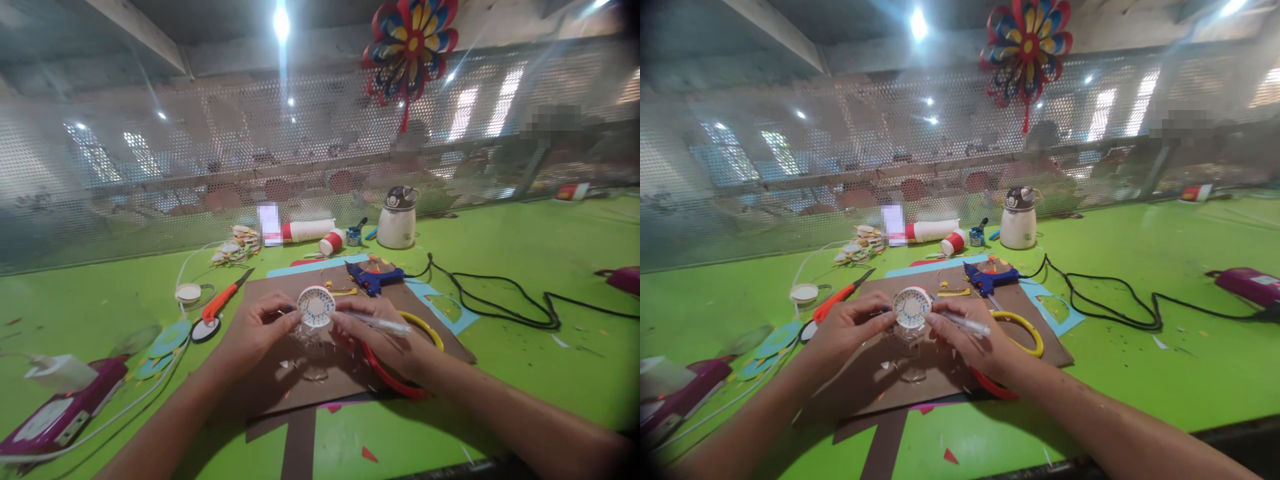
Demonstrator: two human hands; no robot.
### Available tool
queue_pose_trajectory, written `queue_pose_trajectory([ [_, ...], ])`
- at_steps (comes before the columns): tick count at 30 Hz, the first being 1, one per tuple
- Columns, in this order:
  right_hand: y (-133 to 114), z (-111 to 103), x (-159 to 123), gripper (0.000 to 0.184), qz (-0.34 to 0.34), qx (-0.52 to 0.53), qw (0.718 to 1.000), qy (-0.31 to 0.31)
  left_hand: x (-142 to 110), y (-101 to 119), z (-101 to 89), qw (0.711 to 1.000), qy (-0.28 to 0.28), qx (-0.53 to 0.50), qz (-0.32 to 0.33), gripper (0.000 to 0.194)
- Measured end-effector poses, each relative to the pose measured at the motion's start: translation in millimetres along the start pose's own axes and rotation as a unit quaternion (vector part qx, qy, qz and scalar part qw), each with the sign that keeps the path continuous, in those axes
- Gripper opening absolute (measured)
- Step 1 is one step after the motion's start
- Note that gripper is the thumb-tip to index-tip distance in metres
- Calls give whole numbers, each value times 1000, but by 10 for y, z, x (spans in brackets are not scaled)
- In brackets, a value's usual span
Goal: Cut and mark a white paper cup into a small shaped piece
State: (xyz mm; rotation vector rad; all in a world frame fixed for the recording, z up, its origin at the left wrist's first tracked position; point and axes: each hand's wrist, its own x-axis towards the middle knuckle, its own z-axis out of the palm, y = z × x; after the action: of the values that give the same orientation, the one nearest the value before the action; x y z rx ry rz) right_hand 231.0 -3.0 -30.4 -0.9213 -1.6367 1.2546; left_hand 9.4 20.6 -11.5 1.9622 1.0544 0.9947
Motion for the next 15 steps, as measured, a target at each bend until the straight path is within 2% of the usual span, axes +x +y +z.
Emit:
queue_pose_trajectory([
  [15, 8, 12, -1, 29, 6, -15, 1000, -3, -6, -35, -2, 1000, -4, 9, -6, 19],
])
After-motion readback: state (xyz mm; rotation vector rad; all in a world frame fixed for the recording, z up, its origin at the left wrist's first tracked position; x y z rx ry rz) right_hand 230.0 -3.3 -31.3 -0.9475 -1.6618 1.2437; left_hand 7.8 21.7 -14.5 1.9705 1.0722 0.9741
